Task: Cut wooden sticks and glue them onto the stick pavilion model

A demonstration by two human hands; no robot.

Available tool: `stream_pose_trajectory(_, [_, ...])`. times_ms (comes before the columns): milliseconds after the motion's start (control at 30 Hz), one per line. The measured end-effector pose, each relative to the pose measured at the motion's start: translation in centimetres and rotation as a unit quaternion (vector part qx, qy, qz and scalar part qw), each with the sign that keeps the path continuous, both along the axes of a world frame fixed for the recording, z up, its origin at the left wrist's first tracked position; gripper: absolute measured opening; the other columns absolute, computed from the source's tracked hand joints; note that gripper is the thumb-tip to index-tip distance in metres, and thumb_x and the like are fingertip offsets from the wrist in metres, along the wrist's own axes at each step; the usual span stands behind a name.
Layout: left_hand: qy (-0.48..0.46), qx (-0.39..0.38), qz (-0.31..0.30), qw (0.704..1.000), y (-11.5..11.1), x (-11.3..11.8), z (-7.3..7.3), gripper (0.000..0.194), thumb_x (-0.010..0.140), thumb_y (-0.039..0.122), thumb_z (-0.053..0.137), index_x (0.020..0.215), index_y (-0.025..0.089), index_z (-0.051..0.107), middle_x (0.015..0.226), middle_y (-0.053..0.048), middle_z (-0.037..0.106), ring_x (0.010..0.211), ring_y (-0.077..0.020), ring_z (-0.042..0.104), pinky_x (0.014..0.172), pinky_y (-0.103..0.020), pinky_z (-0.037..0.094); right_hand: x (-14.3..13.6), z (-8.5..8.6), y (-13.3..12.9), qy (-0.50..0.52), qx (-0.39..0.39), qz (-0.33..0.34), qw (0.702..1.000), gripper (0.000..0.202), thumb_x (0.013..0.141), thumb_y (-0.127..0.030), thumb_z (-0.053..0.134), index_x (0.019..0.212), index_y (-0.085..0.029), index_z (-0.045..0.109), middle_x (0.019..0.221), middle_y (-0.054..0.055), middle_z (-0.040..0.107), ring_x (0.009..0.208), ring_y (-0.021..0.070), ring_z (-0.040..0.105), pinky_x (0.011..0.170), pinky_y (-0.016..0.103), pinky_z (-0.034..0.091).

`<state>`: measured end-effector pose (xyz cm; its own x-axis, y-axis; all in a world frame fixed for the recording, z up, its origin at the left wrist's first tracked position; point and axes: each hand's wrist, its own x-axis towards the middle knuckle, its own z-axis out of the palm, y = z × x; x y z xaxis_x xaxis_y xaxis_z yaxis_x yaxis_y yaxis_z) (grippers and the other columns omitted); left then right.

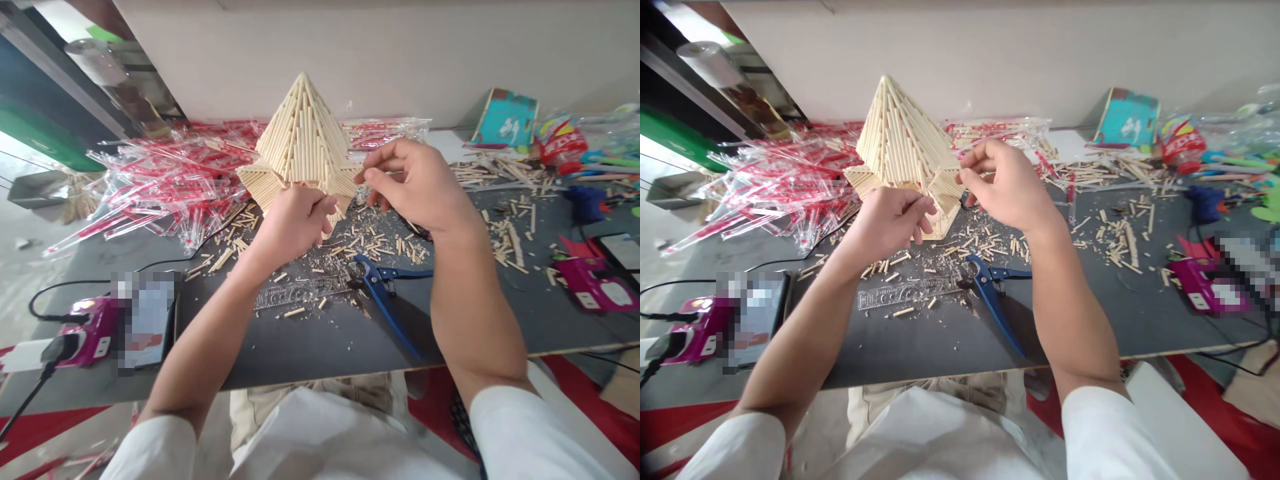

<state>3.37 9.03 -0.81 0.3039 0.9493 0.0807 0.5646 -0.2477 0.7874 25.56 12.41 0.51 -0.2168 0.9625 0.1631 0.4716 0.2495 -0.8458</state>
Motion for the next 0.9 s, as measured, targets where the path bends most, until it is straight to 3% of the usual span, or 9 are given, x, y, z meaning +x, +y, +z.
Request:
stream_pose_trajectory(167, [-0.016,-0.019,0.0,1.0,0.3,0.5,-0.6,0.033,0.102,0.032,0.052,0.075,0.018,0.066,0.063,-0.003,0.073,0.044,-0.011,0.062,0.049,-0.026,0.05,-2.3,-0.7,-0.3,0.107,-0.069,0.004,0.992,0.06,0.088,-0.065,0.076,0.127,-0.027,0.051,0.099,0.005,0.071,0.06,0.0134,0.058,0.05,0.029,0.045])
stream_pose_trajectory(333, [-0.034,-0.031,0.007,0.999,0.5,0.7,-0.9,0.031,0.102,0.031,0.05,0.079,0.018,0.067,0.064,-0.004,0.073,0.043,-0.0117,0.063,0.044,-0.026,0.046,-4.1,-1.7,-0.3,0.11,-0.089,0.001,0.99,0.082,0.087,-0.073,0.07,0.148,-0.03,0.036,0.095,0.003,0.069,0.065,0.0161,0.059,0.052,0.03,0.046])
stream_pose_trajectory(467, [-0.036,-0.036,-0.001,0.999,0.4,0.7,-0.9,0.028,0.099,0.026,0.051,0.076,0.018,0.064,0.064,-0.004,0.072,0.044,-0.0108,0.063,0.043,-0.025,0.046,-4.7,-1.7,-0.3,0.104,-0.095,0.015,0.99,0.092,0.083,-0.08,0.067,0.152,-0.03,0.033,0.09,0.002,0.066,0.067,0.0172,0.061,0.054,0.031,0.047])
stream_pose_trajectory(767, [-0.049,-0.036,0.0,0.998,0.4,0.8,-0.9,0.027,0.1,0.021,0.051,0.075,0.017,0.061,0.067,-0.004,0.072,0.042,-0.0083,0.06,0.041,-0.021,0.044,-5.0,-2.1,0.3,0.215,-0.123,0.008,0.969,0.083,0.078,-0.068,0.083,0.141,-0.029,0.046,0.087,0.001,0.066,0.067,0.0165,0.062,0.051,0.029,0.045])
stream_pose_trajectory(900, [-0.061,0.009,0.048,0.997,0.4,0.9,-1.3,0.017,0.1,0.024,0.059,0.085,0.017,0.062,0.079,-0.006,0.074,0.045,-0.008,0.059,0.042,-0.022,0.042,-5.0,-2.7,0.7,0.271,-0.117,0.02,0.955,0.082,0.075,-0.066,0.089,0.136,-0.029,0.05,0.084,0.001,0.066,0.063,0.0164,0.06,0.048,0.03,0.045])
